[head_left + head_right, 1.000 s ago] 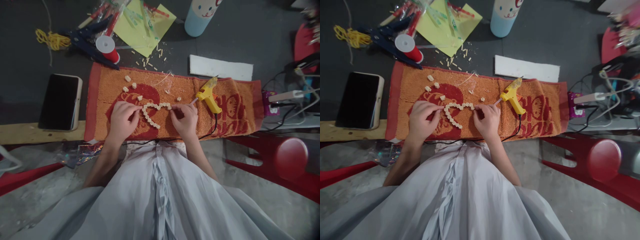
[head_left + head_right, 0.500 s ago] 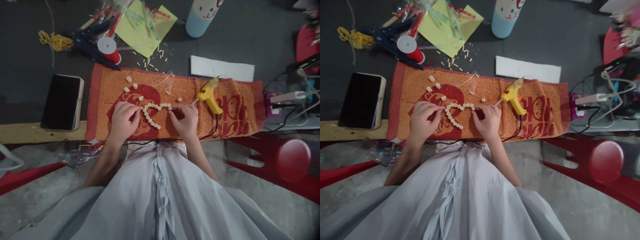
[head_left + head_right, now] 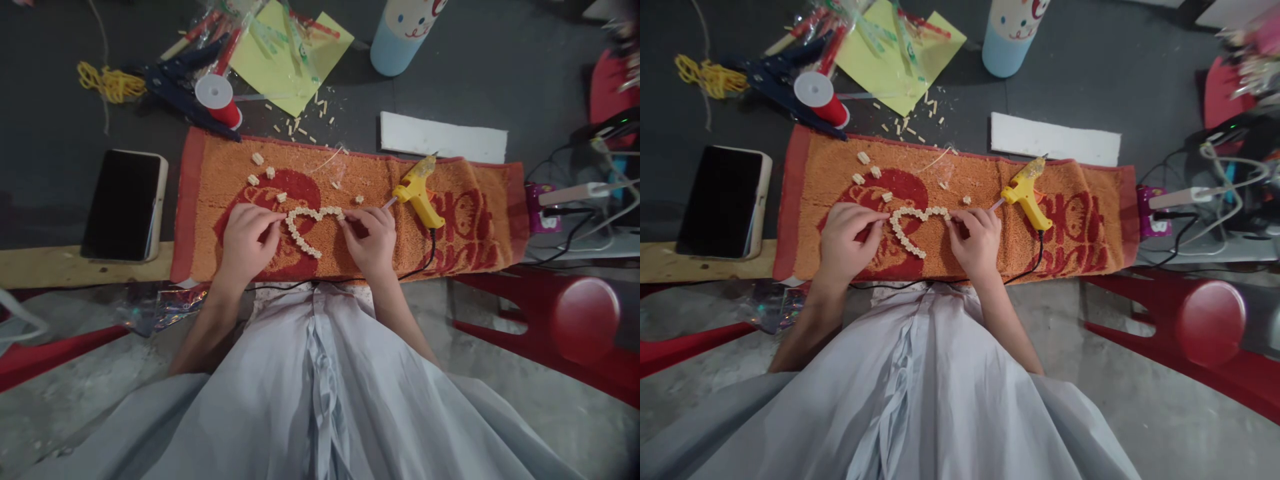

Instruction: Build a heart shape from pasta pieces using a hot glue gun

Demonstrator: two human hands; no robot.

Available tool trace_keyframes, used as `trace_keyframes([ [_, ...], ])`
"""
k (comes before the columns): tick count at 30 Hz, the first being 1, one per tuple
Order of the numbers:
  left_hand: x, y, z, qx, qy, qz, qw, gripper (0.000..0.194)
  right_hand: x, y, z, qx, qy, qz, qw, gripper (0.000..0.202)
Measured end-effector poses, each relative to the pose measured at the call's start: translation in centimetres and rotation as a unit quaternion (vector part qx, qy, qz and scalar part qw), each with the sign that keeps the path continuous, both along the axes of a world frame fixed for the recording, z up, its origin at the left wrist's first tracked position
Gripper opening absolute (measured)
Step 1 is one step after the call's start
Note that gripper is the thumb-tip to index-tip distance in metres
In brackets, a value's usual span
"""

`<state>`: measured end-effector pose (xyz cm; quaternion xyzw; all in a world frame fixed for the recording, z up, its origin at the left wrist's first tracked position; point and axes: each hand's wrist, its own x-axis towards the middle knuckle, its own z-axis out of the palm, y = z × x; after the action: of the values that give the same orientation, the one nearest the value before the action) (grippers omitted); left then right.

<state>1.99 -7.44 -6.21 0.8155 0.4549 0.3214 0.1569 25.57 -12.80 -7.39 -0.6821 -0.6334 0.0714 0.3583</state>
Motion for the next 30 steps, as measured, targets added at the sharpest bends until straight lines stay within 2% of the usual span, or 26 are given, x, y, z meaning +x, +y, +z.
trace_keyframes([
  [10,0.03,0.02,-0.07,0.014,0.000,-0.009,1.000,0.015,0.23,0.07,-0.45,-0.006,-0.013,-0.005,1.000,0.015],
  [24,0.06,0.02,-0.07,0.033,-0.001,-0.012,0.999,0.014,0.26,0.10,-0.26,-0.009,0.009,-0.002,1.000,0.013],
  [30,0.15,0.02,0.10,-0.001,0.017,-0.002,1.000,0.016,0.31,0.12,-0.34,-0.016,0.007,-0.004,1.000,0.014],
])
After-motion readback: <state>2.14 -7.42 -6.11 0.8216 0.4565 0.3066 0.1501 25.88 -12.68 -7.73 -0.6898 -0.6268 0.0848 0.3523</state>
